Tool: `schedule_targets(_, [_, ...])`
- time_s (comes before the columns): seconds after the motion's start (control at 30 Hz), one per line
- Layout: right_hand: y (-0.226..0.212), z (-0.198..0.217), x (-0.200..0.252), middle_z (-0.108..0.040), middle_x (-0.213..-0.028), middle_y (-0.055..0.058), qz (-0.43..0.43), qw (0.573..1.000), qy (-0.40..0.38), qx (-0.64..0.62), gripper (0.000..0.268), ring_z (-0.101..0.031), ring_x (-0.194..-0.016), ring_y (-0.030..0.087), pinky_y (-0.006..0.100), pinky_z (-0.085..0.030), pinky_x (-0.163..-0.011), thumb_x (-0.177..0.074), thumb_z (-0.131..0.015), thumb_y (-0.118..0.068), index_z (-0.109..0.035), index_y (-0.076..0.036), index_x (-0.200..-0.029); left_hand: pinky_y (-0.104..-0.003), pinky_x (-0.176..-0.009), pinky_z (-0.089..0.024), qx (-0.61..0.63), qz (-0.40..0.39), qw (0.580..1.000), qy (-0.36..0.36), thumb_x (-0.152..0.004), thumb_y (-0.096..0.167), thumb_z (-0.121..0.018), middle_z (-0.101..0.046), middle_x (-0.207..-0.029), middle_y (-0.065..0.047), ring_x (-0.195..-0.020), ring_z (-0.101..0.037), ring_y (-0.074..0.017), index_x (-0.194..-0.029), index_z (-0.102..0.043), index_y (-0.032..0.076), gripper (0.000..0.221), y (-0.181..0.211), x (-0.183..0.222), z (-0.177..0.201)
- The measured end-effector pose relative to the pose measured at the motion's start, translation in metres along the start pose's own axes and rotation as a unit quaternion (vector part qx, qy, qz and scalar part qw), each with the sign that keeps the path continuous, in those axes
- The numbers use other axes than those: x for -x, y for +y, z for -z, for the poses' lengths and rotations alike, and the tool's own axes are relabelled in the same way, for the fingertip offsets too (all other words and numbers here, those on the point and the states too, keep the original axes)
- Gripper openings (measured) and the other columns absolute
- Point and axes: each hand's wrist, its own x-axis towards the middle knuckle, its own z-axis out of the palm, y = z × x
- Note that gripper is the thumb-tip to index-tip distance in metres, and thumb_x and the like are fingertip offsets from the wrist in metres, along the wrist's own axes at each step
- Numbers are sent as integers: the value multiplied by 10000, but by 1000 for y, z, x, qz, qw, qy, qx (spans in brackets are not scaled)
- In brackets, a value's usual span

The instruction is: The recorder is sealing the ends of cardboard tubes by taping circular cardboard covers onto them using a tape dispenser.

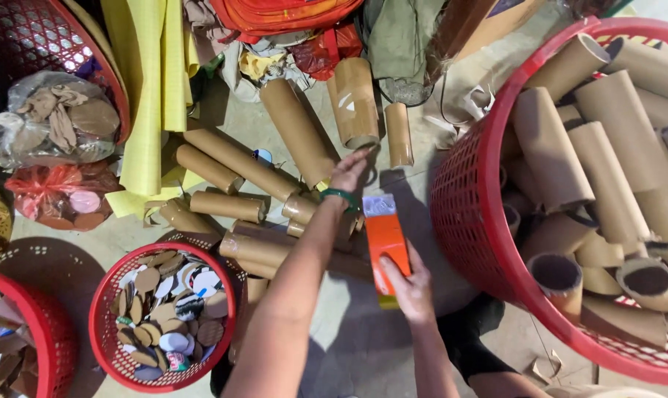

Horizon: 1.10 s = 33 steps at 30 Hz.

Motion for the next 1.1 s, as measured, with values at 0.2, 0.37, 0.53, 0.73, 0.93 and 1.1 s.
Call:
schedule_targets(0.2, [-18,12,-10,-758,-1059,31,-47,997,32,59,490,-708,-948,123,273,-546,-850,-897,-708,-206,-635,-90,-1368,-388,-1023,-453,513,196,822,149,-925,290,-719,-676,-1314,-28,-1227,-599,-219,-1311,-663,149,414,21,-53,-11])
schedule_targets(0.37, [7,1,-14,-742,-1075,53,-13,999,26,-43,496,-671,-941,117,260,-544,-842,-910,-720,-134,-617,-15,-1380,-473,-879,-516,482,110,833,249,-945,265,-780,-620,-1148,-200,-1003,-596,-331,-1228,-632,-36,439,-6,-47,90])
schedule_targets(0.53, [10,-15,-18,-726,-1134,55,-14,991,-29,-133,567,-673,-994,127,261,-533,-894,-884,-725,-119,-561,5,-1412,-532,-972,-604,377,110,767,508,-791,76,-766,-652,-1246,-289,-1157,-684,-428,-1247,-544,-71,528,124,27,169])
schedule_targets(0.73, [6,-27,-18,-736,-1108,71,-25,989,-29,-143,601,-678,-960,133,281,-544,-872,-871,-750,-161,-574,-13,-1426,-620,-1243,-204,-458,-237,722,462,-753,238,-843,-258,-1615,-251,-1508,-237,-430,-1559,-296,81,987,171,49,99])
schedule_targets(0.93, [-5,-15,-22,-770,-1037,73,-95,995,-18,-4,658,-703,-904,148,307,-571,-805,-816,-770,-195,-572,-68,-1431,-610,-1225,-285,-642,-225,733,-11,-908,100,-570,-68,-1713,-197,-1553,-172,-475,-1633,-323,259,782,27,-55,39])
schedule_targets(1.1, [9,-11,-39,-738,-1136,45,-95,994,-15,42,765,-725,-990,129,293,-584,-853,-791,-791,-216,-496,-80,-1483,-639,-1004,-447,-717,-243,624,-193,-971,116,-527,8,-1718,-141,-1426,-283,-557,-1551,-435,225,597,15,-102,11])
